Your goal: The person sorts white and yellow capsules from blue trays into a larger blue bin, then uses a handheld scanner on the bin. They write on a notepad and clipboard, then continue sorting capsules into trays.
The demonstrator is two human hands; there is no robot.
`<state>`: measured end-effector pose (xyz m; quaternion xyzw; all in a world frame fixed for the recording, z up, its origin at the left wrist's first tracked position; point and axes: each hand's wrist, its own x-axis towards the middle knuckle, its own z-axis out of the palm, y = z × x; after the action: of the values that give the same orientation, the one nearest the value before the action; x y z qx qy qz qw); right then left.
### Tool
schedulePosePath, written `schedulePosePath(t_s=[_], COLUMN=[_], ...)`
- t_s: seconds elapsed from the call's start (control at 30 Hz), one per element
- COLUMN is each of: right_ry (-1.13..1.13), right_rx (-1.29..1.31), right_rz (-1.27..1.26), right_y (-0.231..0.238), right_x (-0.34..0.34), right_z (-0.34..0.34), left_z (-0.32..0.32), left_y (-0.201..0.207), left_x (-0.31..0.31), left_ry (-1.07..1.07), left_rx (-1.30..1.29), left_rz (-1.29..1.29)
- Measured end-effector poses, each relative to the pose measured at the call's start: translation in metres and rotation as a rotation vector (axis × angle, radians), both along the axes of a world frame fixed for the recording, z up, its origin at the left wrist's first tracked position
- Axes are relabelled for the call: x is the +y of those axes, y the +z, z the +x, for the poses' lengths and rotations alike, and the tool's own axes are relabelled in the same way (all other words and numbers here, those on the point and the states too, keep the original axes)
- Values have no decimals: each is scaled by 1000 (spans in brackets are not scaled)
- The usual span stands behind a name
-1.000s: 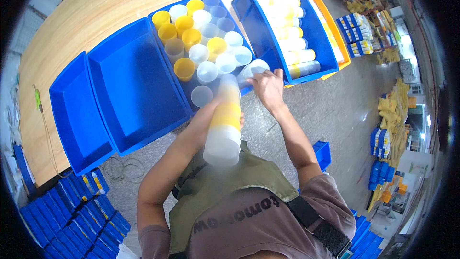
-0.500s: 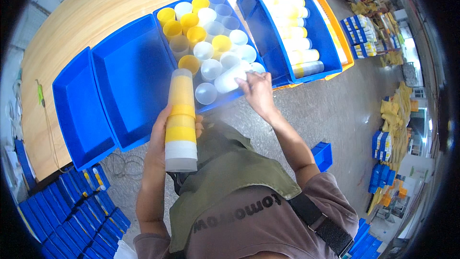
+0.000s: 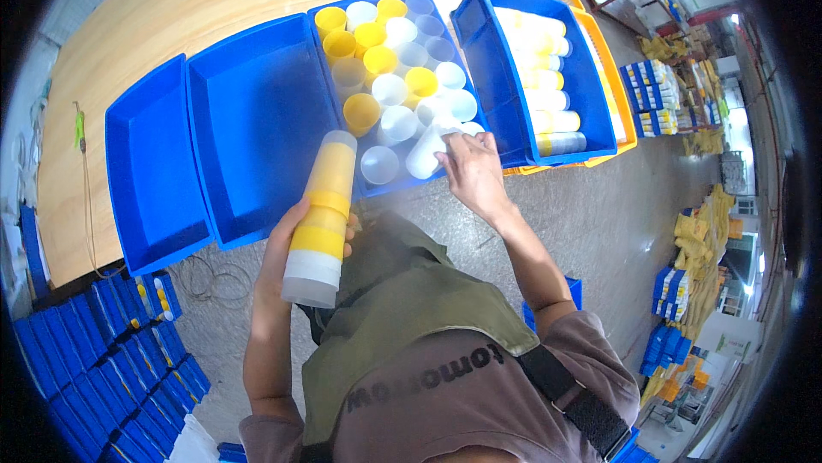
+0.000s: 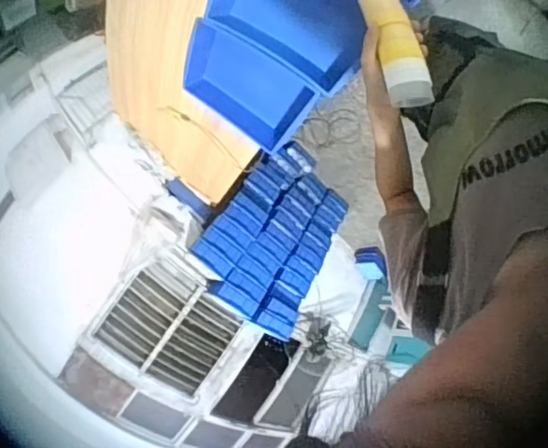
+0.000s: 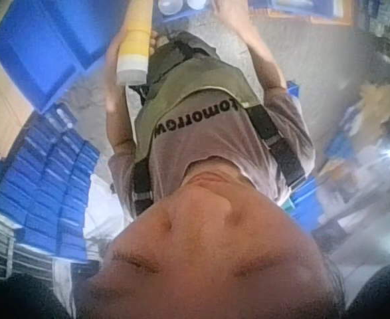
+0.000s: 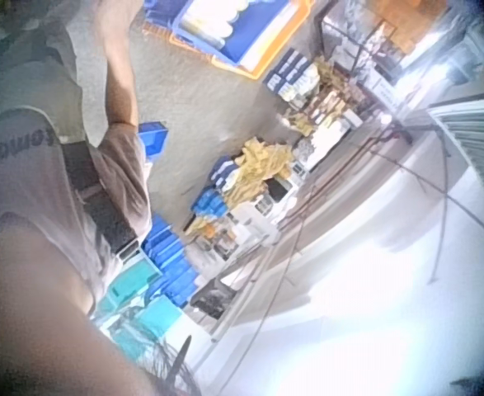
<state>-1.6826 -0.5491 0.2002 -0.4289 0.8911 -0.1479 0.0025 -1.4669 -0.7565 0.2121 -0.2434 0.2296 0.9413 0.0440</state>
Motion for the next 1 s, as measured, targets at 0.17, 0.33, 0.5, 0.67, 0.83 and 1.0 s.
schedulePosePath(t_s=[0.17, 0.33, 0.5, 0.67, 0.83, 1.0], right_ry=[318, 782, 207, -73, 196, 169], right_rx=[121, 315, -95, -654, -36, -718], right_rz=[-75, -83, -238, -531, -292, -487], right_y=[-3, 19, 13, -39, -39, -22], right_x=[-16, -38, -62, -86, -86, -98], right_z=[4, 39, -7, -14, -16, -16], left_z=[4, 3, 25, 19, 12, -7], left_y=[-3, 3, 20, 0, -9, -2], left_x=[4, 13, 4, -15, -18, -15], left_ry=[-7, -236, -86, 119, 178, 301], left_rx=[0, -13, 45, -44, 83, 50], left_rz=[87, -96, -42, 59, 106, -126])
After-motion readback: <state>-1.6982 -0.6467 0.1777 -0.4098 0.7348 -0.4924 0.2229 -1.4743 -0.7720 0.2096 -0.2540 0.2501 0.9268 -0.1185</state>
